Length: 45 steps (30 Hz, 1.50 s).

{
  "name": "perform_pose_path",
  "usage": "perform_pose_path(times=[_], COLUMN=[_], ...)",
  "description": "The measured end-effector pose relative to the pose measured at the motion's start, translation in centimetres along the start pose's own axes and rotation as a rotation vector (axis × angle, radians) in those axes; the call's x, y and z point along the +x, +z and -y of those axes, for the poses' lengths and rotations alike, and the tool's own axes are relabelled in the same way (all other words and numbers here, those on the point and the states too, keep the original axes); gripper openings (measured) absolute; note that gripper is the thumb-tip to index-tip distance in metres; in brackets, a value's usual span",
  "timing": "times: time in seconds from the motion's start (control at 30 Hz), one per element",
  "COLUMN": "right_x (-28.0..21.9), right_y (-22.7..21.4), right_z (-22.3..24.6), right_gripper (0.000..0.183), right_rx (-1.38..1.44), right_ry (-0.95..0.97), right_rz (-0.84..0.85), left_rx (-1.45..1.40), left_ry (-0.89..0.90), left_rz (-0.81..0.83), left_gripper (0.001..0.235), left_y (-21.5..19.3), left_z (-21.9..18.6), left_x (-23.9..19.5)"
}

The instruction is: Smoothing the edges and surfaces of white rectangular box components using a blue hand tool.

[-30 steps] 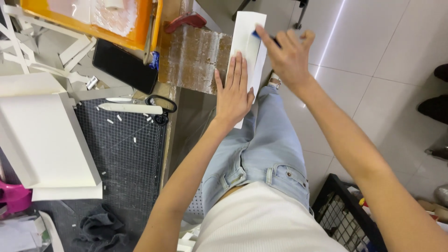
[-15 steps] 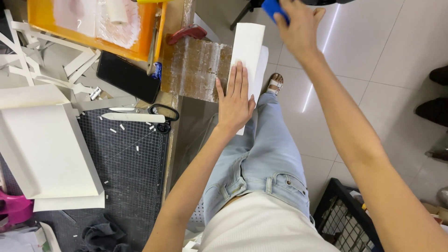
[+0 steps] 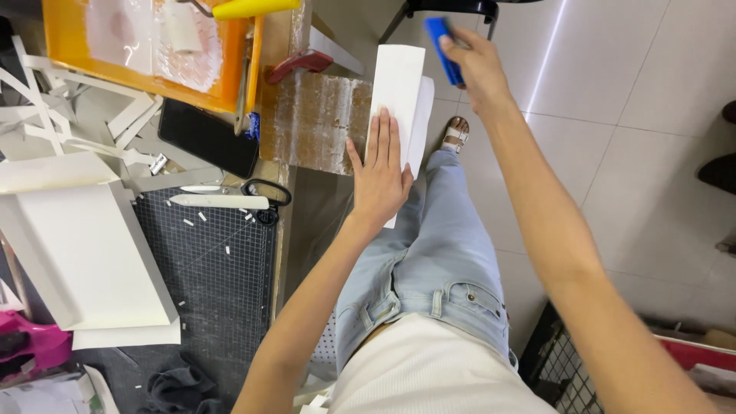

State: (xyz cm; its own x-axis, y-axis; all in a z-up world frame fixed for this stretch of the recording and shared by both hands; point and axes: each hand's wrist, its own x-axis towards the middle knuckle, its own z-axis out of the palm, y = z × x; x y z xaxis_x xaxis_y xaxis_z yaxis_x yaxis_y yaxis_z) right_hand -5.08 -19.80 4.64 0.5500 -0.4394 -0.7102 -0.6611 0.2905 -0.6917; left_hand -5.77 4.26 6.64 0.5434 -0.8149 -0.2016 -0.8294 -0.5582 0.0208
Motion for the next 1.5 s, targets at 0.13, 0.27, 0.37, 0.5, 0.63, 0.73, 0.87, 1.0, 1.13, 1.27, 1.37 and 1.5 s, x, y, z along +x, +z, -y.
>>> perform_pose_path(times=[0.13,0.27,0.37,0.5,0.63,0.73,0.87,1.0,1.13,1.27,1.37,1.5], right_x=[-1.1,-1.1,0.8,-0.5,-1.5,-2.1,-3.3,-3.8,-4.6,-7.5,-12.0,-20.7], right_y=[1.1,3.7,3.9,3.1,2.9,3.4,4.3,4.8,5.4,6.3,6.5,8.2], right_z=[-3.2,-5.3,-9.3,-10.4,-10.7,-10.3,-9.6,-9.3,-8.9,-6.0,-0.8,5.6], right_gripper=[0.023,0.02,0.018,0.015,0.014,0.014,0.016,0.008,0.005,0.01,0.029,0.083], right_rx=[0.646,0.938,0.94,0.996,0.88,0.826,0.808,0.797,0.739,0.458,0.008,-0.457], right_ry=[-0.061,0.005,0.056,0.072,0.049,0.049,0.081,0.06,0.038,-0.13,-0.61,-0.828], right_rz=[-0.141,-0.151,-0.118,-0.013,-0.031,-0.058,-0.028,0.009,-0.04,-0.089,-0.148,-0.027], left_rx=[-0.275,-0.198,0.081,0.181,0.118,0.043,-0.005,-0.003,0.311,0.192,0.359,-1.507], left_ry=[-0.018,-0.003,0.003,-0.076,-0.059,-0.037,0.003,-0.012,0.009,-0.034,-0.002,0.014], left_rz=[-0.028,-0.042,-0.131,-0.195,-0.177,-0.166,-0.21,-0.325,-0.177,-0.203,-0.058,-0.432], left_gripper=[0.079,0.075,0.067,0.06,0.066,0.07,0.056,0.06,0.09,0.082,0.082,0.047], left_y=[0.1,1.2,1.7,2.9,3.2,4.0,3.9,3.4,0.6,1.6,-0.3,13.8], left_z=[-0.1,1.0,0.6,-0.3,-0.4,-0.3,-0.4,-0.3,0.2,0.0,0.2,2.3], left_x=[2.9,10.2,13.2,12.8,11.8,10.7,8.6,7.2,6.0,5.6,5.1,3.3])
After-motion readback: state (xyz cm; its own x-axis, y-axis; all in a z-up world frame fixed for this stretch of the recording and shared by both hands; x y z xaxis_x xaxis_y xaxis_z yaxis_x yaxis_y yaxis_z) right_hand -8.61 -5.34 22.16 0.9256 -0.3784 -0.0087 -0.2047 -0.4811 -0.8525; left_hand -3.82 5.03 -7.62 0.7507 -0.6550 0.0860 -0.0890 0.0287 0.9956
